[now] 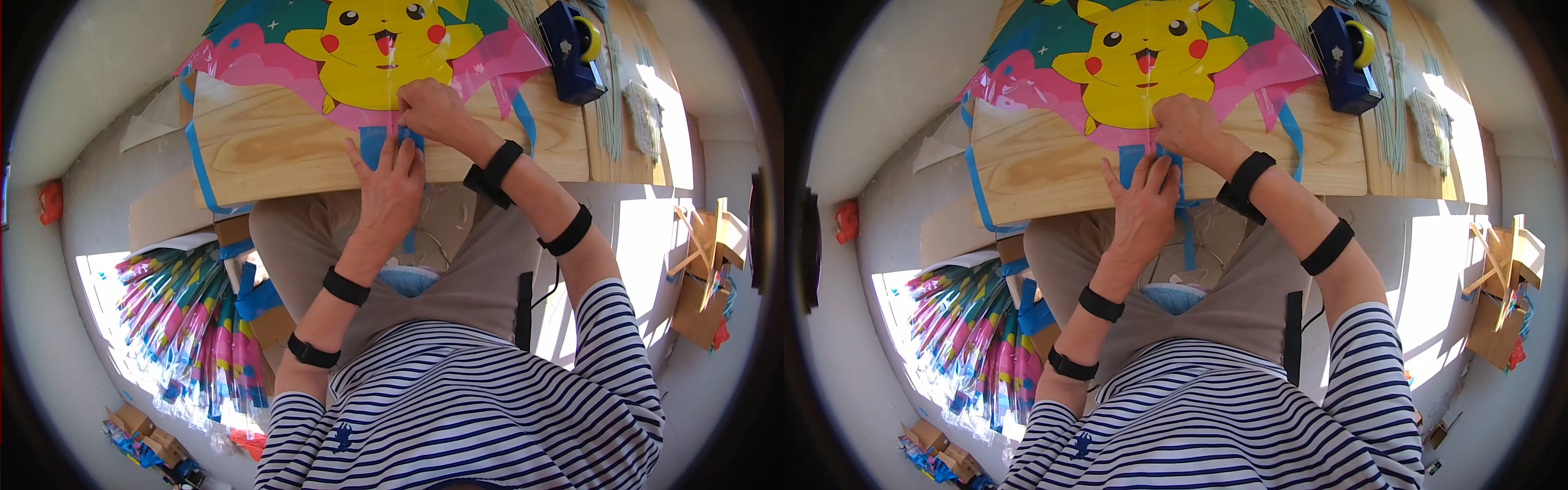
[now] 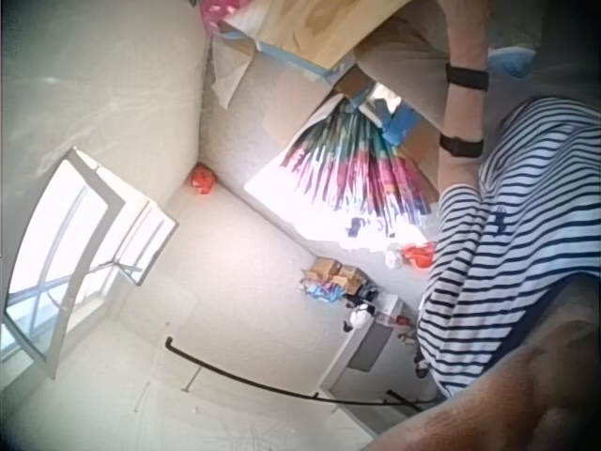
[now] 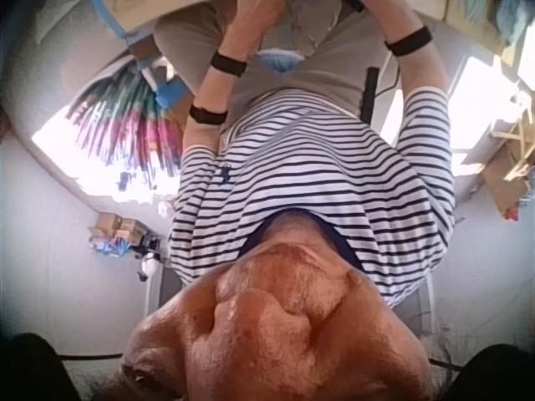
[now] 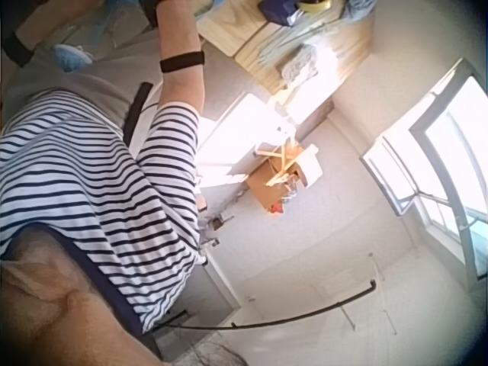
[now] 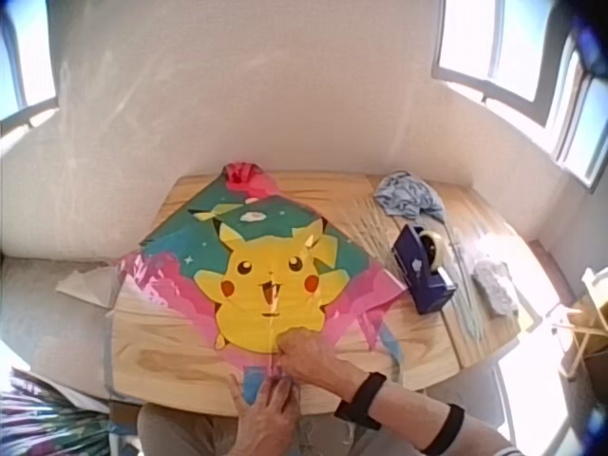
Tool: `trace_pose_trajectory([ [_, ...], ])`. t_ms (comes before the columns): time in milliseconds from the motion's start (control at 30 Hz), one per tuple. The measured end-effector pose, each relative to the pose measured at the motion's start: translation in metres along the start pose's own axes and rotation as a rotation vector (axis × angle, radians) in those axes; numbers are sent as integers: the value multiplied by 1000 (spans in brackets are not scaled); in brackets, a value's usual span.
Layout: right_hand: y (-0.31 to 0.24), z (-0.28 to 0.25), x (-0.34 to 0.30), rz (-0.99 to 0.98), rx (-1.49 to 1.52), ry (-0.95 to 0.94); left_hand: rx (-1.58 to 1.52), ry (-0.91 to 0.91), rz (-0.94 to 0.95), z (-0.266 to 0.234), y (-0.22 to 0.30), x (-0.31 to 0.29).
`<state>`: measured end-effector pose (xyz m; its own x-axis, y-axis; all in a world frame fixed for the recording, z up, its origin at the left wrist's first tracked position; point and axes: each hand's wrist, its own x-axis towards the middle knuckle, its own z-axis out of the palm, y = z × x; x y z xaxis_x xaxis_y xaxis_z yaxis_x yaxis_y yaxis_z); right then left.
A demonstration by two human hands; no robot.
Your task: Applying decorative blue tape to the edges and center of Pikachu-themed plastic kites at an assembly station.
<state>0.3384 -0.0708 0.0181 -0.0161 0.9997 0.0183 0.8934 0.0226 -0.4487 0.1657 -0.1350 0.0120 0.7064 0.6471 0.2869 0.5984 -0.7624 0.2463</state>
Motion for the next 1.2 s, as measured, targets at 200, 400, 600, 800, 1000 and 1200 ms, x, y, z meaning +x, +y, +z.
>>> trace_pose_trajectory([
  [200, 6, 3, 1, 20, 73, 16, -43, -26, -16, -4, 0, -11],
  [400, 11, 5, 2, -21, 105, 28, -29, 36, -95, -6, -13, 1],
  [600, 14, 13, 2, -72, 135, 122, -22, 4, -131, -1, -14, 9],
  [800, 14, 10, 3, -29, 144, 59, -13, -5, -118, -4, -9, 9],
  [1000, 13, 11, 2, -29, 162, 76, -32, -20, -112, -9, -9, -1],
  [1200, 13, 10, 2, -20, 167, 78, 4, 24, -119, -7, -15, 4],
])
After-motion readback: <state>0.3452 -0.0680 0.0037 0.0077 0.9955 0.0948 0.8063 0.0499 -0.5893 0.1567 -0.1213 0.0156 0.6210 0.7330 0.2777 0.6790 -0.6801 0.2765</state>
